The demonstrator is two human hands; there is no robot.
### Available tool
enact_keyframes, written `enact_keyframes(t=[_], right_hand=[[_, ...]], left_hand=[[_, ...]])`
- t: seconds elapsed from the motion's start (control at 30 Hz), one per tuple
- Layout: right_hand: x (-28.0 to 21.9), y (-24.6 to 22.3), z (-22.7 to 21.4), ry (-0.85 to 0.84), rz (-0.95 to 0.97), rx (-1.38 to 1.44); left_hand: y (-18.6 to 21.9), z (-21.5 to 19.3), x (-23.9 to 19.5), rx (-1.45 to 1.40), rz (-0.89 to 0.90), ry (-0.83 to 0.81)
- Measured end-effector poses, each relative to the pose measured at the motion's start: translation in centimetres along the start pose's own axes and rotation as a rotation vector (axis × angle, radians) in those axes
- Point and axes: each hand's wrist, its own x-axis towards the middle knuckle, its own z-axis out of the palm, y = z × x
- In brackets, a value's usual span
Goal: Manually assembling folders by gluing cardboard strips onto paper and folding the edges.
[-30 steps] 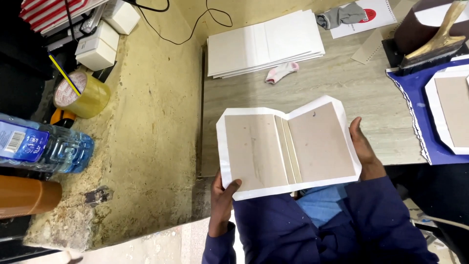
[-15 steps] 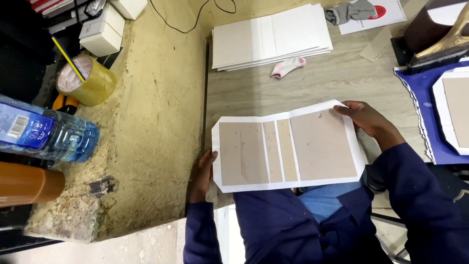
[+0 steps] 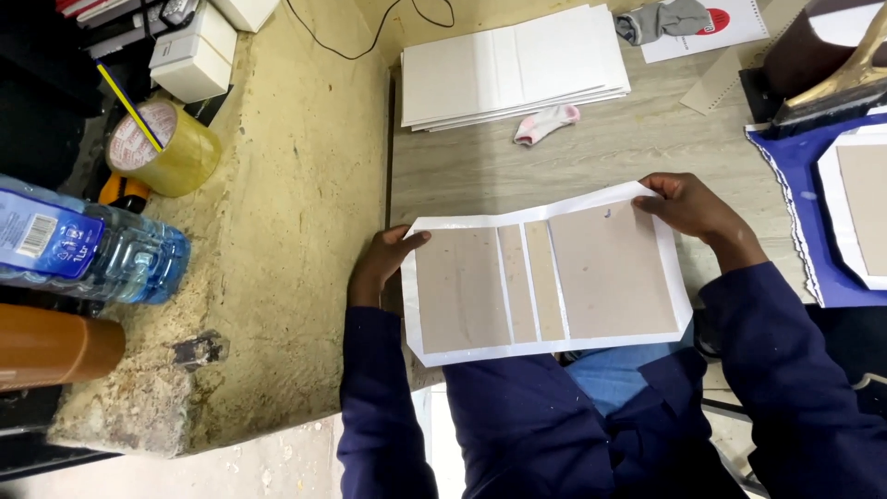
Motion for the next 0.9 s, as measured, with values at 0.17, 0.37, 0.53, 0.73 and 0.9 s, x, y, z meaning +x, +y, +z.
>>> enact_keyframes(t=[0.17, 0.37, 0.53, 0.73, 0.9], right_hand=[[0.0, -2.1, 1.1, -0.023, -0.145, 0.077], [5.5, -0.5, 1.6, 0.023, -0.179, 0.014], [13.4, 4.9, 2.0, 0.091, -0.180, -0.227], [11.3, 1.9, 2.5, 0.124, -0.208, -0.657], [11.3, 2.5, 3.5, 0.103, -0.292, -0.872]], left_hand=[[-2.3, -1.6, 4.9, 0.223, -0.015, -0.170], [-7.0, -2.1, 12.5, 0.232, -0.008, -0.093], [-6.5, -0.9, 14.2, 0.297, 0.004, 0.055], [-6.0, 0.4, 14.5, 0.546, 0.029, 0.153], [-5.1, 1.7, 14.5, 0.779, 0.058, 0.130]])
